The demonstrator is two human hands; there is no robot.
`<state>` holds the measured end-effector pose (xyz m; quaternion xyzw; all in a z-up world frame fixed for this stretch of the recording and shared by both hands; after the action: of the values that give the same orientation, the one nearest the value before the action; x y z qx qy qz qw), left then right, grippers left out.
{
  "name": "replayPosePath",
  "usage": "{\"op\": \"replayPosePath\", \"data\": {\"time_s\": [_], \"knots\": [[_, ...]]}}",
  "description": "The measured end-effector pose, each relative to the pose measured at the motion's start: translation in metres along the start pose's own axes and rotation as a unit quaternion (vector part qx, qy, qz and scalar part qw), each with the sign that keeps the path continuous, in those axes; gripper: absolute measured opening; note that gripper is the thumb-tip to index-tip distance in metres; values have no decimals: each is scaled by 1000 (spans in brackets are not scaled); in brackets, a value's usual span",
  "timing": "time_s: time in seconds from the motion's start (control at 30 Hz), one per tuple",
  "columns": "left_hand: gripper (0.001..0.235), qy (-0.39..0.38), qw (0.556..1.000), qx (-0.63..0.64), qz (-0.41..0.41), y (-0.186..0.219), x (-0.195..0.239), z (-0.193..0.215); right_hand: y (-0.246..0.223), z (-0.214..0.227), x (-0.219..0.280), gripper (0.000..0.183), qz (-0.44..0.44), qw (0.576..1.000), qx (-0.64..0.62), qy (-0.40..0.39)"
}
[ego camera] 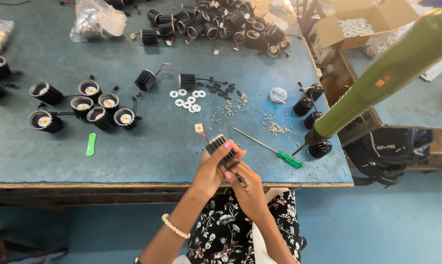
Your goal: The person assembles an LED light fixture by placing internal components into a black housing, threading wires, and using an electric screwdriver to secure the assembly.
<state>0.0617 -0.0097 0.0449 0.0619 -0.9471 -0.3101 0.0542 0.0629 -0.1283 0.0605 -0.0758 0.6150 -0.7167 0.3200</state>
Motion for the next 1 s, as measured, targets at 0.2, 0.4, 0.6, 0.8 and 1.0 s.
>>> {"op": "replayPosePath", "data": {"time_s": [0.2, 0.4, 0.6, 0.8, 1.0], "knots": [[51, 25, 998, -47, -34, -9, 10, -10, 25, 8, 23, 15, -43, 991, -121, -28], [64, -133, 976, -162, -55, -21, 31, -32, 58, 28, 33, 30, -70, 985, -156, -25], [59, -154, 976, -150, -23, -32, 33, -32, 74, 39, 51, 15, -31, 979, -185, -82], [57, -188, 952, -237, -38, -27, 40, -41, 91, 47, 56, 35, -92, 987, -123, -46], [53, -173, 897, -388, -125, -21, 45, -46, 88, 47, 50, 25, -87, 993, -76, -28]]}}
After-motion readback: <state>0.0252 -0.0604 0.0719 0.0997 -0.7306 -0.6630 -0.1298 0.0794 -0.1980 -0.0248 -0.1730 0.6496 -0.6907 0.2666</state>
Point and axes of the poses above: each hand's wrist, its own x-axis away from the middle knuckle, its own z-axis out of the back of the hand, y = z × x, the point moved 7 cm from there along -x, towards the middle knuckle, and after that the axes turned 1 degree about x, right-handed, at the moved point
